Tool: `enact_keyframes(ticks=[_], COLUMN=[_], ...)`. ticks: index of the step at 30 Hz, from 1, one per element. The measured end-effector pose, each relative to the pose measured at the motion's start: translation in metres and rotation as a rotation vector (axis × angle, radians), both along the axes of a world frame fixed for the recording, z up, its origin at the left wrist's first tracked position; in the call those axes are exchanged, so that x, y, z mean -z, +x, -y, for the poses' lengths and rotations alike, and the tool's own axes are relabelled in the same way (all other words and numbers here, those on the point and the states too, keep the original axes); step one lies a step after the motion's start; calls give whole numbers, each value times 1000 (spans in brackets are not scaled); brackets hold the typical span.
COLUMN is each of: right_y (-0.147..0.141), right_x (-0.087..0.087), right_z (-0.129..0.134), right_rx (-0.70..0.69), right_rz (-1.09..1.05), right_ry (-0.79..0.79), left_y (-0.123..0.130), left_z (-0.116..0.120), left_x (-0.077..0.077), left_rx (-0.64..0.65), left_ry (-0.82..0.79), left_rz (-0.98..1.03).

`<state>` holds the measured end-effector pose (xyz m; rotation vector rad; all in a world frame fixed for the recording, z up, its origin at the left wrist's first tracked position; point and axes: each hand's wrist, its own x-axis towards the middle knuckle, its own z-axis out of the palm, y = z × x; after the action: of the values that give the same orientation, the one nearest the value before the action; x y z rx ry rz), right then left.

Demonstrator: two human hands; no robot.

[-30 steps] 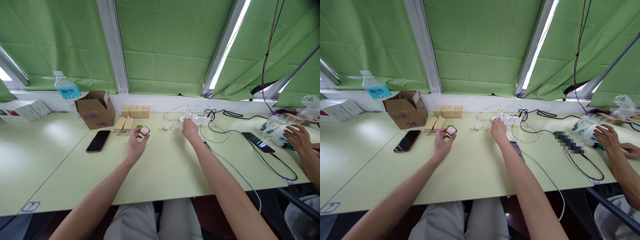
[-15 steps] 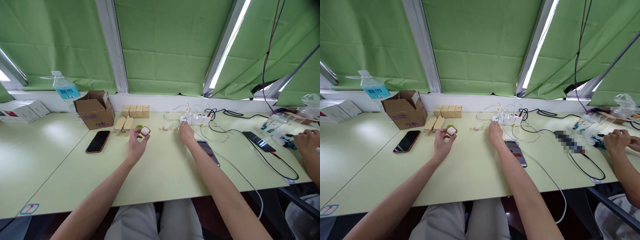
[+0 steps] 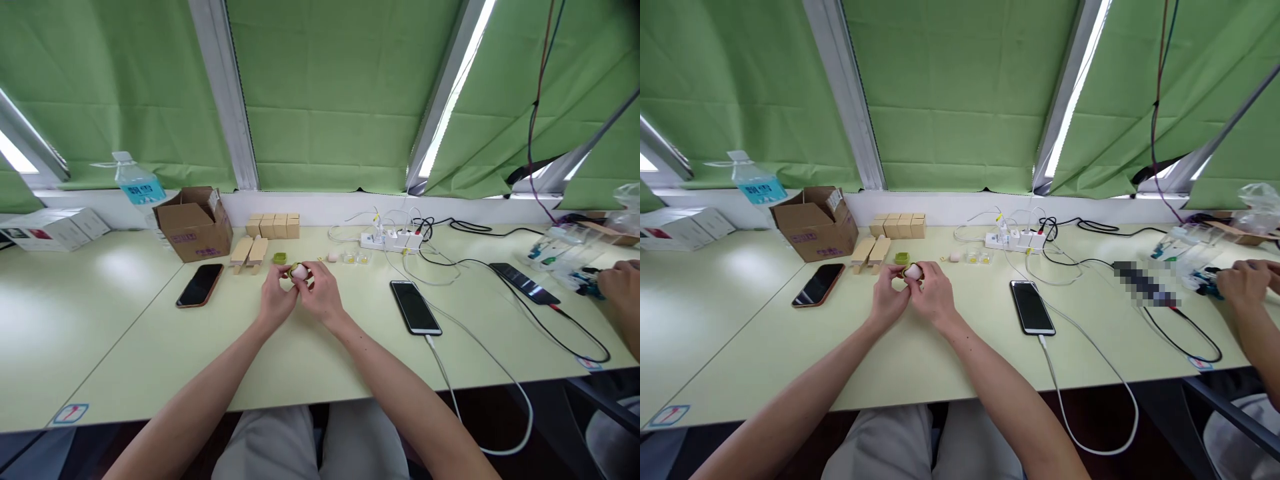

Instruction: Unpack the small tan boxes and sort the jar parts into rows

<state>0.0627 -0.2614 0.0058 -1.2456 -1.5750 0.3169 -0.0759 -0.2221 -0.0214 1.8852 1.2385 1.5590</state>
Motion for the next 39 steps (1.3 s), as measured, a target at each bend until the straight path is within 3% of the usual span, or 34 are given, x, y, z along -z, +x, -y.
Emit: enact_keyframes(ticks=[5, 11, 17, 24, 39], right_y=[8, 20, 18, 18, 26], right_x=[10, 13, 19, 26, 25], right_z=[1, 3, 4, 0, -5], right_rx=[-43, 13, 44, 49, -47], right_rz=[-101, 166, 422, 403, 355], right_ry=[73, 85, 76, 146, 148], left_y=[0, -15, -15, -15, -20], left_z=[2, 1, -1, 3, 0], left_x=[1, -5, -11, -16, -21], left_rx=[-1, 304, 175, 177, 197], left_ry=[32, 111, 47, -54, -108], left_rz=[-72, -183, -241, -240, -333])
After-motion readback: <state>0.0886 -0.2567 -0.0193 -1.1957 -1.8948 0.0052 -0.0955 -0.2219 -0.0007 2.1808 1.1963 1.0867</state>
